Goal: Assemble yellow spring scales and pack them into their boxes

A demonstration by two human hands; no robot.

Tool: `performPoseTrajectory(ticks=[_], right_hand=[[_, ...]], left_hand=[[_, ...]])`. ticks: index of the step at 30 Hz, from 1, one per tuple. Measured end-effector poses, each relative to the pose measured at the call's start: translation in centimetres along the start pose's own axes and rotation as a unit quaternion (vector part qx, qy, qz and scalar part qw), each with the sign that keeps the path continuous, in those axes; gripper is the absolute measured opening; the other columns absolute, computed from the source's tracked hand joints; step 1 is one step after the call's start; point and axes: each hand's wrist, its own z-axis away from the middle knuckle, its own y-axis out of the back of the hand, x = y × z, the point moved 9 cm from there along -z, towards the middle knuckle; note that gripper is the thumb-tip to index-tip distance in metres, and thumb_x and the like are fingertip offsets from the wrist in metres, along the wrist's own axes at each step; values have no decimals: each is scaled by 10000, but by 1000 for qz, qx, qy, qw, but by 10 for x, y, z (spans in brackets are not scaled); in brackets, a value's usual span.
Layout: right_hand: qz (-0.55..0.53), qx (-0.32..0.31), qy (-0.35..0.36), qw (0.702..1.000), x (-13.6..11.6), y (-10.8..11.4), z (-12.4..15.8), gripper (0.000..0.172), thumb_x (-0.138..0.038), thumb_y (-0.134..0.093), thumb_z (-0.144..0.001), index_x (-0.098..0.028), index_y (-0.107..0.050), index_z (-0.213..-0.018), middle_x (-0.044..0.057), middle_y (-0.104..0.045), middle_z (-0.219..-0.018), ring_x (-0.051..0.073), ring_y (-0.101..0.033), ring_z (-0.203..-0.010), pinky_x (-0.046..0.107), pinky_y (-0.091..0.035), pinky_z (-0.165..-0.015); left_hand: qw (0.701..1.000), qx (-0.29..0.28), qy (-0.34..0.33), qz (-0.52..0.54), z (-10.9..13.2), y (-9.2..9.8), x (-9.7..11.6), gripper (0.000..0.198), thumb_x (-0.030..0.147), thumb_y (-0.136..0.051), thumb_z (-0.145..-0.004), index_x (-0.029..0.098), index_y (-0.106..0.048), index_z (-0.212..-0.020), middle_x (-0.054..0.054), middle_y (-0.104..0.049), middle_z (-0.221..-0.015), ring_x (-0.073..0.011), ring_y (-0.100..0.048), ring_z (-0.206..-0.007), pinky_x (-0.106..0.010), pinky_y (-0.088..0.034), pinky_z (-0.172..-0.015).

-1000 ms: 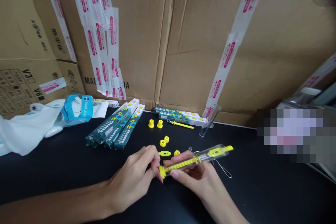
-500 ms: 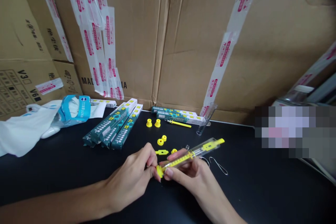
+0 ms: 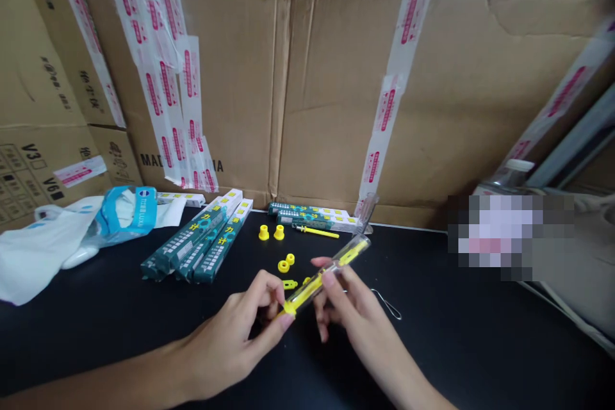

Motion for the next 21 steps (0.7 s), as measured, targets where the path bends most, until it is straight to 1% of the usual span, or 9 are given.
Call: performPoseTrajectory(ticks=[2,5,7,9,12,15,18,21], right_hand=[[-26,21,8,999,-9,7,-2,646,-673,-699,-771,-166,-583,-1153,-53,-562,-607,132,-558,-537,252,-515,-460],[-62,25,21,998,-20,13,-3,559,-565,-749,-797,-164,-589,-1152,-5,-637,-768,140,-615,-624,275,-558,-545],[-79,26,28,996,-24,16,-3,521,-491,-764,-819,-179,-560,-1182,14,-670,-843,147,-649,-665,282,-572,-585],[-87,22,33,995,-25,17,-3,522,-435,-774,-831,-196,-516,-1218,25,-700,-873,154,-676,-684,285,-579,-611],[-89,11,44,995,-26,17,-3,534,-374,-801,-822,-210,-487,-1222,50,-738,-936,153,-698,-706,288,-592,-650],[-93,-1,45,995,-25,15,-2,530,-351,-806,-821,-221,-483,-1221,72,-756,-993,166,-715,-752,302,-601,-686],[-97,-29,28,994,-19,6,1,492,-337,-796,-833,-225,-502,-1211,80,-758,-1022,176,-722,-788,318,-601,-722],[-103,-54,8,993,-13,-3,5,402,-340,-793,-834,-218,-558,-1136,75,-744,-1043,186,-726,-815,327,-606,-726]], left_hand=[[1000,-3,4,-2,-2,-1,-2,103,343,-449,-1007,253,-411,-1040,66,-489,-748,-134,-501,-666,-259,-390,-648],[1000,5,6,11,-4,0,-4,172,342,-501,-977,252,-414,-1094,71,-474,-746,-135,-509,-677,-256,-399,-670],[1000,18,22,11,-4,1,-9,274,366,-571,-933,251,-418,-1129,65,-483,-778,-142,-516,-704,-259,-405,-691],[998,37,51,-8,-4,5,-15,292,406,-581,-920,246,-440,-1120,60,-485,-768,-154,-506,-712,-261,-386,-672],[995,48,79,-27,-5,10,-18,258,476,-449,-981,236,-470,-1072,62,-489,-693,-164,-478,-678,-268,-338,-636],[996,34,80,-6,-7,11,-13,313,501,-320,-1023,229,-476,-1019,70,-483,-625,-158,-454,-621,-268,-312,-609],[997,30,69,9,-7,11,-7,329,517,-313,-1026,227,-468,-1012,79,-451,-621,-148,-424,-588,-262,-283,-579],[997,44,67,4,-5,11,-9,317,516,-334,-1022,225,-461,-1017,80,-440,-640,-139,-400,-566,-257,-259,-553]])
